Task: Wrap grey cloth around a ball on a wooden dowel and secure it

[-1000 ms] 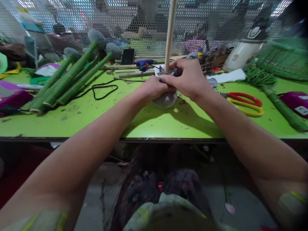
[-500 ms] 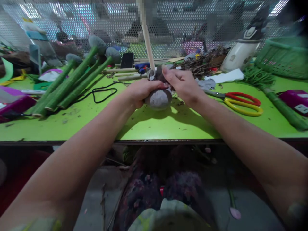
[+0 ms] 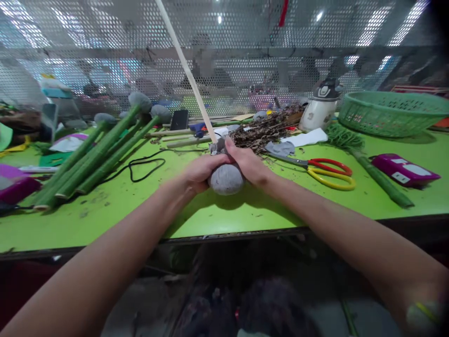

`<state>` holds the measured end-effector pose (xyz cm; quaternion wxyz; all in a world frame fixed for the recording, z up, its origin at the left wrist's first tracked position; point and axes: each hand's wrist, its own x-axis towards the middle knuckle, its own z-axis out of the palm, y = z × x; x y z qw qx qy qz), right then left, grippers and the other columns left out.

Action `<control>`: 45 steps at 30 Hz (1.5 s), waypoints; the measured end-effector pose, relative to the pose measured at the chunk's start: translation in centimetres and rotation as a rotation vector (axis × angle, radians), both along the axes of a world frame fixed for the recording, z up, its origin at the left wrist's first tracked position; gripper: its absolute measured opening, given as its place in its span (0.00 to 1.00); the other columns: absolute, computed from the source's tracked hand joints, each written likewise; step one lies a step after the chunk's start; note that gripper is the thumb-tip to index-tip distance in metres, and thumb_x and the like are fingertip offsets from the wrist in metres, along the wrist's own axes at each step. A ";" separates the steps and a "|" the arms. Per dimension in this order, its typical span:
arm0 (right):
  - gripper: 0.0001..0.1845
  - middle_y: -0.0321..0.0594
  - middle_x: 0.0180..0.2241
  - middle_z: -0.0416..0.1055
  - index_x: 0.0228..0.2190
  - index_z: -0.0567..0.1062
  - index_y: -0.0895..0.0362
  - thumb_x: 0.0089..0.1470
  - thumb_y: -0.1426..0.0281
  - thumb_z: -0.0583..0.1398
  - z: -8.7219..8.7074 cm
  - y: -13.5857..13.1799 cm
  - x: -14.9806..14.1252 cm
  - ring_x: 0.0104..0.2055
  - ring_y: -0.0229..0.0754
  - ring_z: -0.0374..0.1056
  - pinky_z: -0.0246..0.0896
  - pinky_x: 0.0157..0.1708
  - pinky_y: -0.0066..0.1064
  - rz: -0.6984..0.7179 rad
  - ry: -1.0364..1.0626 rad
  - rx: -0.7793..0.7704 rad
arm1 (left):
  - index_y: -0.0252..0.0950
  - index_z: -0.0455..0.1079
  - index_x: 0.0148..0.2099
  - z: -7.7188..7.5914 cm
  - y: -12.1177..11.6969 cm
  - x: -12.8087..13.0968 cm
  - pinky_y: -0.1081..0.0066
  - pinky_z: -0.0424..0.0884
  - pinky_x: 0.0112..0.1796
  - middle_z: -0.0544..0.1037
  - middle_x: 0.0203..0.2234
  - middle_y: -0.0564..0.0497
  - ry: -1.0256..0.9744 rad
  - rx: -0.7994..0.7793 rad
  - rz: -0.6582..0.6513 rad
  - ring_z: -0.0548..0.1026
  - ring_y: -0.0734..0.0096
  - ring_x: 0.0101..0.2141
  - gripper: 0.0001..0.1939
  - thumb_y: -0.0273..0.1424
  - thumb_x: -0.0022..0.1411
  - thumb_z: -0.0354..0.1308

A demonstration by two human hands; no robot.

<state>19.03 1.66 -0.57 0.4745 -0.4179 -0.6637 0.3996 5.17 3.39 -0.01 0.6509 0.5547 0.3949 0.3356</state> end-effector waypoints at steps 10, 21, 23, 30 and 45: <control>0.26 0.40 0.31 0.74 0.32 0.77 0.59 0.56 0.51 0.52 -0.7 0.4 0.1 0.37 0.41 0.68 0.63 0.40 0.33 0.084 0.012 0.103 | 0.33 0.72 0.36 -0.4 -0.1 -0.2 0.68 0.73 0.35 0.78 0.27 0.49 -0.074 -0.035 -0.031 0.76 0.67 0.31 0.15 0.33 0.44 0.66; 0.25 0.38 0.28 0.69 0.28 0.73 0.60 0.60 0.54 0.48 1.2 0.0 1.1 0.31 0.38 0.64 0.59 0.33 0.28 0.100 -0.318 0.319 | 0.34 0.72 0.36 -0.1 -0.9 0.2 0.67 0.72 0.38 0.78 0.30 0.50 0.014 0.156 -0.087 0.75 0.68 0.33 0.14 0.30 0.45 0.65; 0.24 0.38 0.29 0.70 0.29 0.72 0.59 0.61 0.55 0.47 1.4 0.0 1.2 0.32 0.38 0.64 0.58 0.33 0.27 0.104 -0.373 0.360 | 0.34 0.71 0.36 -0.2 -0.9 0.3 0.67 0.72 0.38 0.78 0.30 0.50 0.025 0.190 -0.080 0.75 0.68 0.33 0.13 0.30 0.45 0.64; 0.16 0.42 0.31 0.71 0.30 0.73 0.59 0.62 0.69 0.47 3.2 -1.0 1.4 0.34 0.41 0.64 0.56 0.37 0.31 0.034 -0.807 0.604 | 0.35 0.71 0.34 -0.5 -1.0 0.6 0.68 0.72 0.35 0.76 0.29 0.51 0.246 0.401 0.000 0.73 0.66 0.32 0.12 0.33 0.45 0.64; 0.18 0.44 0.37 0.73 0.38 0.74 0.60 0.61 0.61 0.51 2.4 -1.1 0.8 0.40 0.42 0.68 0.61 0.41 0.32 -0.068 -0.484 0.451 | 0.36 0.72 0.38 -0.5 -0.6 0.3 0.69 0.72 0.36 0.78 0.31 0.50 -0.005 0.203 0.015 0.74 0.66 0.33 0.12 0.32 0.48 0.61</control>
